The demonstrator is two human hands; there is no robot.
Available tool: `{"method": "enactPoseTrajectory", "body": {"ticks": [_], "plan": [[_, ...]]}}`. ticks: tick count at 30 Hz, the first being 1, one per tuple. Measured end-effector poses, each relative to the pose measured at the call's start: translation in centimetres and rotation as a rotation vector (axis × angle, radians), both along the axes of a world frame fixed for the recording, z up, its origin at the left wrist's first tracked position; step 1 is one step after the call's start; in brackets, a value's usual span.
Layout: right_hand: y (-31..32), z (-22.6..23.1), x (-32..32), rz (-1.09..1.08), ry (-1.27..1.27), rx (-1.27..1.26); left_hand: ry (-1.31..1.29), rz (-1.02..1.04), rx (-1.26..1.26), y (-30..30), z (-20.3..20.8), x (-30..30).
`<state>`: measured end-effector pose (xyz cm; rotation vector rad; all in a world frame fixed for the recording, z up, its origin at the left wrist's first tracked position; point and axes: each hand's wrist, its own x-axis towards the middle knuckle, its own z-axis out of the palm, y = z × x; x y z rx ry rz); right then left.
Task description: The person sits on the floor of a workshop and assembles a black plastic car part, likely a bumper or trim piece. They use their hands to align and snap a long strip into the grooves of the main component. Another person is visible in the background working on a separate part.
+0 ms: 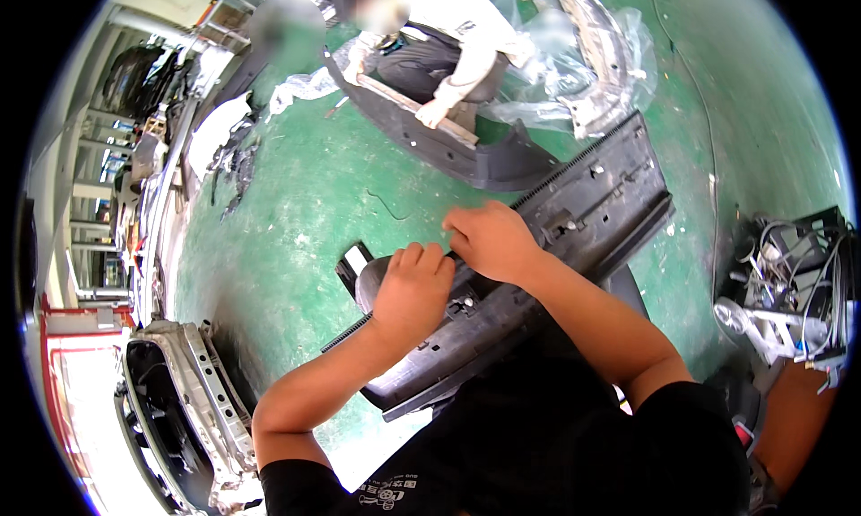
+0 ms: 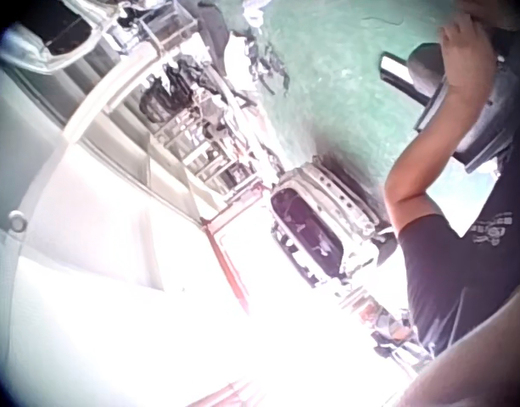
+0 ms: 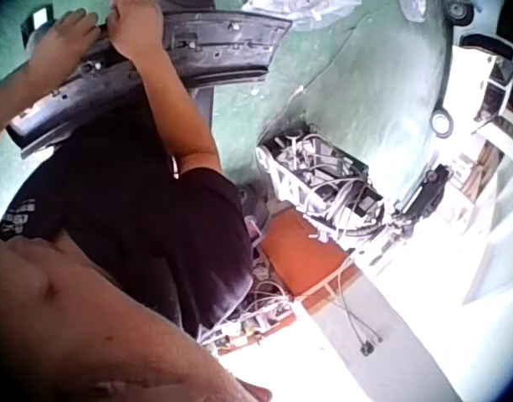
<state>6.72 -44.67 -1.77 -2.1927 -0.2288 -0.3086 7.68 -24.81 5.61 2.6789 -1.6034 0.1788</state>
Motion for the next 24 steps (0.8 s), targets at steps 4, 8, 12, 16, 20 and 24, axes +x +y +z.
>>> {"method": "enactPoseTrajectory", "body": {"ticks": [4, 8, 12, 16, 20, 24], "plan": [[-0.2, 0.4, -0.2, -0.004, -0.020, -0.008, 0.027, -0.030, 0.053, -0.3, 0.1, 0.9], [-0.4, 0.3, -0.1, 0.064, 0.058, -0.014, 0.080, -0.034, 0.032, 0.1, -0.2, 2.3], [-0.3, 1.2, -0.2, 0.099, 0.053, -0.003, 0.090, 0.011, 0.034, 0.8, -0.8, 2.0], [-0.5, 1.2, -0.3, 0.073, 0.014, -0.011, 0.142, 0.037, -0.060, 1.3, -0.7, 1.8], [-0.3, 1.3, -0.3, 0.049, 0.022, -0.022, 0.081, 0.078, 0.011, 0.9, 0.2, 0.7], [-0.1, 1.2, -0.3, 0.027, -0.012, -0.031, 0.067, 0.113, 0.027, 0.5, 0.3, 0.5]]}}
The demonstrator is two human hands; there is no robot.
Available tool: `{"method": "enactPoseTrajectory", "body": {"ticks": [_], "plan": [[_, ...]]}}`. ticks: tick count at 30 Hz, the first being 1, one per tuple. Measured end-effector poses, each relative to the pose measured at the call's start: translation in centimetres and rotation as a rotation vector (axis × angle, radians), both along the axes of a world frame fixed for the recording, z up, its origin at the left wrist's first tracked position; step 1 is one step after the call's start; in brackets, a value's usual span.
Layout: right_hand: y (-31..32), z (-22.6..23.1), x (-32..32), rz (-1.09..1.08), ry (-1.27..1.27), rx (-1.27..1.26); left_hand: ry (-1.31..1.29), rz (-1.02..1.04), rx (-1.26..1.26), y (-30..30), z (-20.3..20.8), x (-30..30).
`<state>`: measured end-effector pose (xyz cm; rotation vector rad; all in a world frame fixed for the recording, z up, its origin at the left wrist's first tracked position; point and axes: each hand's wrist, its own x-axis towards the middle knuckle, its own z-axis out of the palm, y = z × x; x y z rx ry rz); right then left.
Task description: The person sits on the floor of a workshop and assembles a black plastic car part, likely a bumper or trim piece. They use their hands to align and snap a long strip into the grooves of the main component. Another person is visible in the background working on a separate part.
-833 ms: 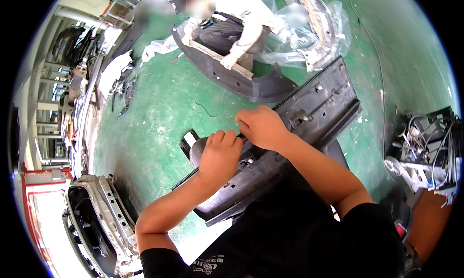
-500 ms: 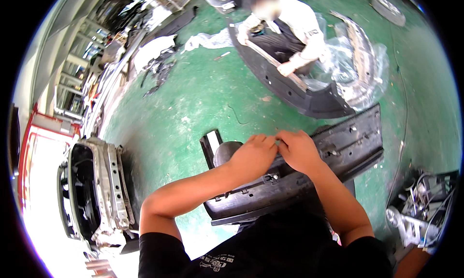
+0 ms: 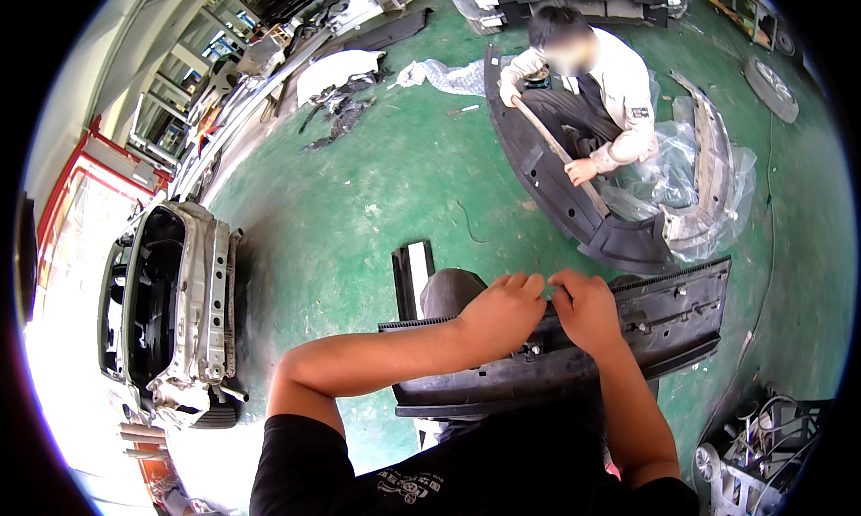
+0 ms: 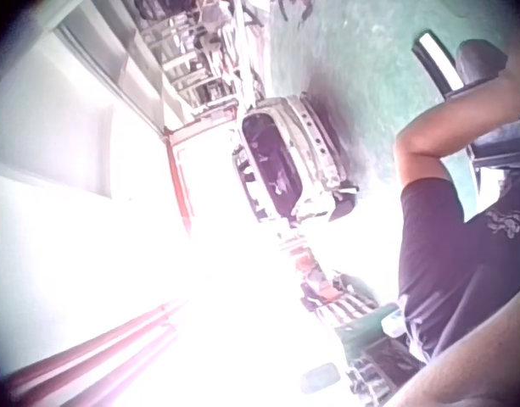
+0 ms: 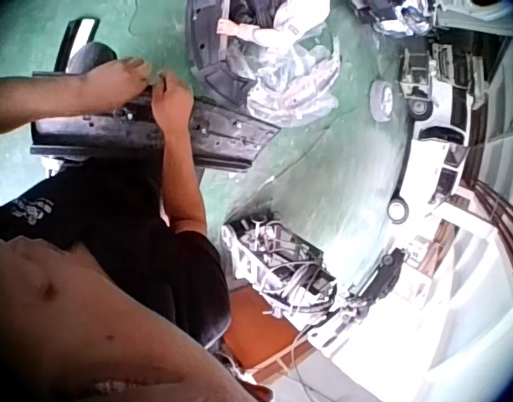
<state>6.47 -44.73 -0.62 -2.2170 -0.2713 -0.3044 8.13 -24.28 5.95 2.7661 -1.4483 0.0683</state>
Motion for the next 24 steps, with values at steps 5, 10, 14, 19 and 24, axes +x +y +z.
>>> {"method": "enactPoseTrajectory", "body": {"ticks": [5, 10, 14, 19, 24], "plan": [[0.0, 0.0, 0.0, 0.015, 0.016, -0.004, -0.032, -0.092, -0.104, 0.2, 0.2, 0.2], [0.1, -0.2, 0.0, 0.034, 0.003, 0.010, -0.087, -0.210, -0.223, 1.7, -1.3, 0.6], [0.4, 0.0, -0.1, 0.042, -0.013, -0.015, -0.132, -0.214, -0.260, 2.3, -2.0, 1.6], [0.1, -1.7, -0.2, 0.023, -0.086, -0.057, -0.059, -0.185, -0.068, 2.5, -3.6, 1.9], [0.5, 0.3, -0.7, 0.027, -0.066, -0.106, 0.399, -0.038, -0.456, 3.5, -2.1, 1.3]]}}
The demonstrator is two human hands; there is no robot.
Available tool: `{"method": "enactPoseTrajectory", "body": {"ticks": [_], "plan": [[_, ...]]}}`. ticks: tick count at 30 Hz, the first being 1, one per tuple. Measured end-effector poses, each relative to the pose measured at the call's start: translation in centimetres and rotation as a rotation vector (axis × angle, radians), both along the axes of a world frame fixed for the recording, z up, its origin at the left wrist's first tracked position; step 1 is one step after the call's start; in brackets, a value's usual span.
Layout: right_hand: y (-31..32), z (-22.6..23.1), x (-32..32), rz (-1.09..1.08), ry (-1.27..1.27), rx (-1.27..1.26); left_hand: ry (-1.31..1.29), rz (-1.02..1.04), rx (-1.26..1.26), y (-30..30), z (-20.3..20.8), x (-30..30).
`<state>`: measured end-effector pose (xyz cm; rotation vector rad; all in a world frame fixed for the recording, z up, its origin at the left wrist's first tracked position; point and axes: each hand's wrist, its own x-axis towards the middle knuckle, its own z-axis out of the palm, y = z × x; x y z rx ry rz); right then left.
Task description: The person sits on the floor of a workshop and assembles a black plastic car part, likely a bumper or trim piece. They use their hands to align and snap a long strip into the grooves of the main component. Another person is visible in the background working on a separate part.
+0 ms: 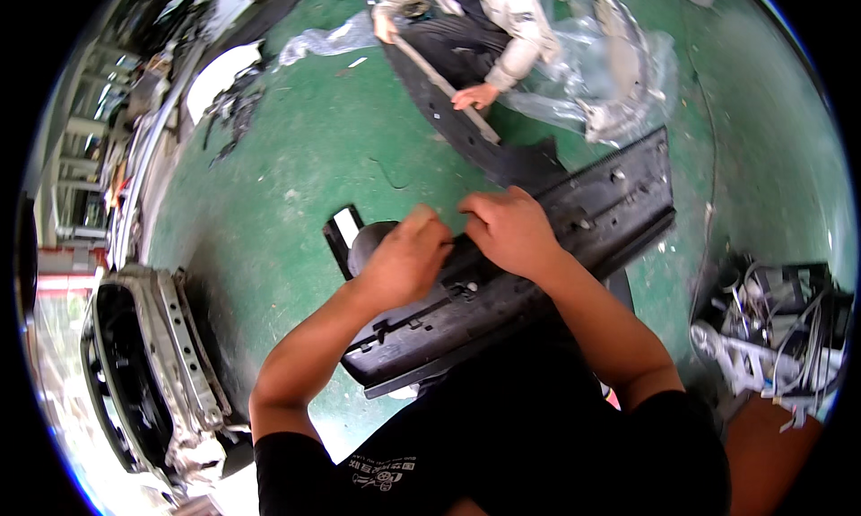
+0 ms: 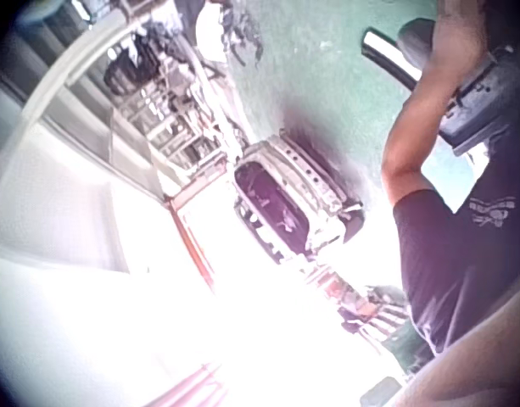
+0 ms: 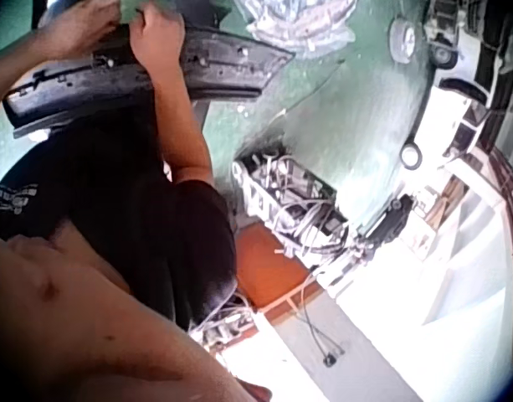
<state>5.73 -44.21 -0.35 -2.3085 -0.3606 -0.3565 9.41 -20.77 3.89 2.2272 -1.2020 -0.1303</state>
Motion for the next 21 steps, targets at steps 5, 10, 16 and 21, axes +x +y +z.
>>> {"method": "enactPoseTrajectory", "body": {"ticks": [5, 10, 16, 21], "plan": [[0.3, 0.7, -0.4, 0.023, -0.033, 0.096, 0.129, -0.053, -0.016, 0.7, 1.4, 0.3], [0.5, 1.4, -0.6, 0.018, 0.035, 0.098, 0.191, -0.067, -0.044, 0.9, 2.4, 0.4], [0.2, 0.6, -0.4, 0.021, 0.025, 0.119, 0.251, -0.074, -0.096, 2.0, 4.1, -0.3], [0.3, 0.5, -0.4, 0.023, 0.008, 0.142, 0.326, 0.354, -0.278, 6.0, 4.0, 0.6]]}}
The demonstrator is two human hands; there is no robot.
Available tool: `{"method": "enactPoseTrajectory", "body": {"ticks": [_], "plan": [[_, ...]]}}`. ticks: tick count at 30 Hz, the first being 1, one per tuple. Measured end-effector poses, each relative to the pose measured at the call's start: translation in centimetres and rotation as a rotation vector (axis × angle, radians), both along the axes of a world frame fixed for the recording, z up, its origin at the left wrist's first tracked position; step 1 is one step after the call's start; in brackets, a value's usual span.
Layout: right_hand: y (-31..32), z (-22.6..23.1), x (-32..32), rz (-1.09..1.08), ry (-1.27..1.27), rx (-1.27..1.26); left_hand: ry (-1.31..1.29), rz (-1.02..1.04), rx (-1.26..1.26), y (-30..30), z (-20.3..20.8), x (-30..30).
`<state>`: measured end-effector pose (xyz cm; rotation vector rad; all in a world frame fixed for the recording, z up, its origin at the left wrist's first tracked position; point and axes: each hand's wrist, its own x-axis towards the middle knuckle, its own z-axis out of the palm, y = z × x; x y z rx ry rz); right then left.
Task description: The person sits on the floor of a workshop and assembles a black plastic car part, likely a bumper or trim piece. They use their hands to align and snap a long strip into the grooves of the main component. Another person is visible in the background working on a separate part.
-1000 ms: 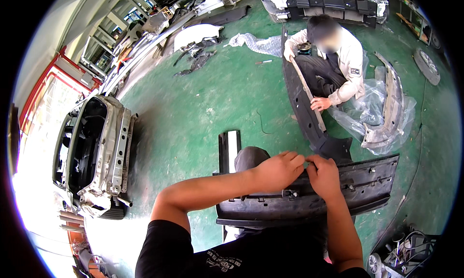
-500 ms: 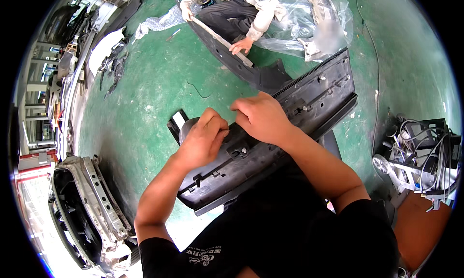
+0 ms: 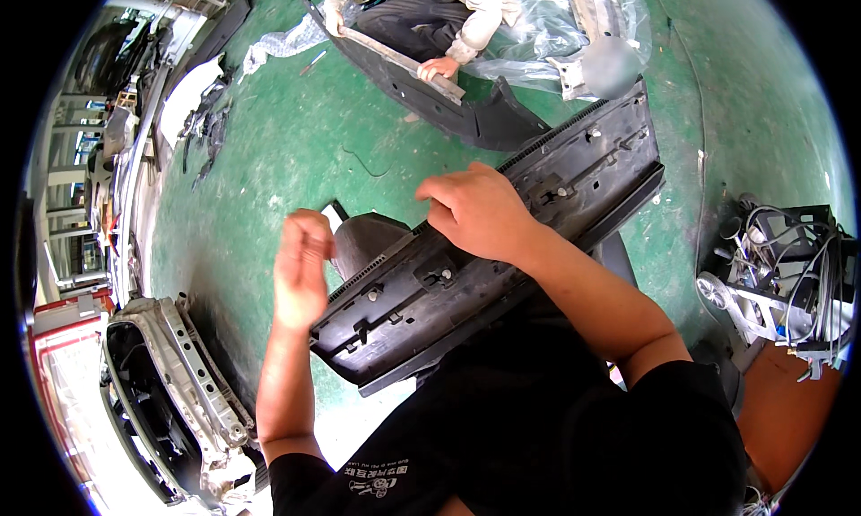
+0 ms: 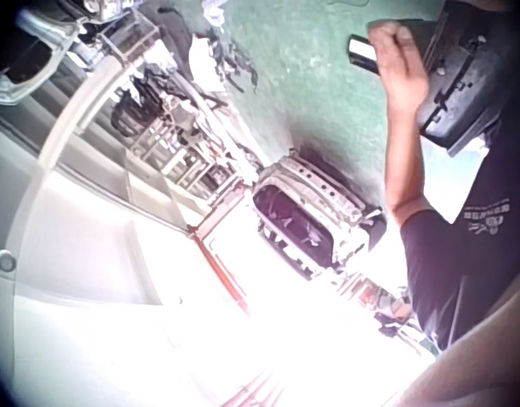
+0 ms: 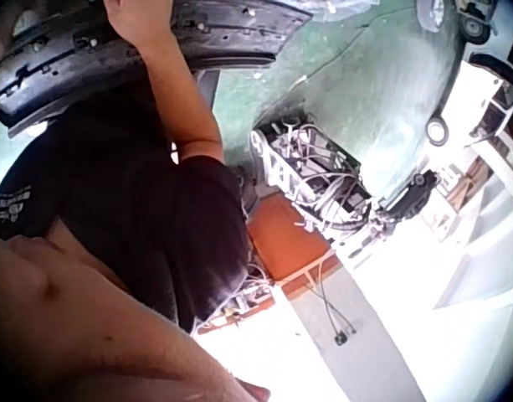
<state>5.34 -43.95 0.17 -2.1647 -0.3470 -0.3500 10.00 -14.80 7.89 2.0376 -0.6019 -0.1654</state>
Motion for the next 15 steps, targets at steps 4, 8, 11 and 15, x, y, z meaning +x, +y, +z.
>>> {"method": "enactPoseTrajectory", "body": {"ticks": [4, 8, 11, 15], "plan": [[-0.3, 0.6, -0.1, 0.076, -0.021, 0.012, 0.038, 0.252, 0.212, 2.7, -0.6, 0.5], [-0.7, 1.0, -1.0, 0.145, -0.039, -0.046, 0.003, 0.081, 0.390, 2.4, -1.9, -2.3], [-0.4, 0.9, -1.6, 0.161, -0.058, -0.074, 0.224, -0.072, 0.494, 1.6, -0.7, -3.6], [1.2, 1.6, -1.8, 0.176, -0.200, -0.104, 0.353, -0.226, 0.490, 1.0, 1.3, -4.3]]}}
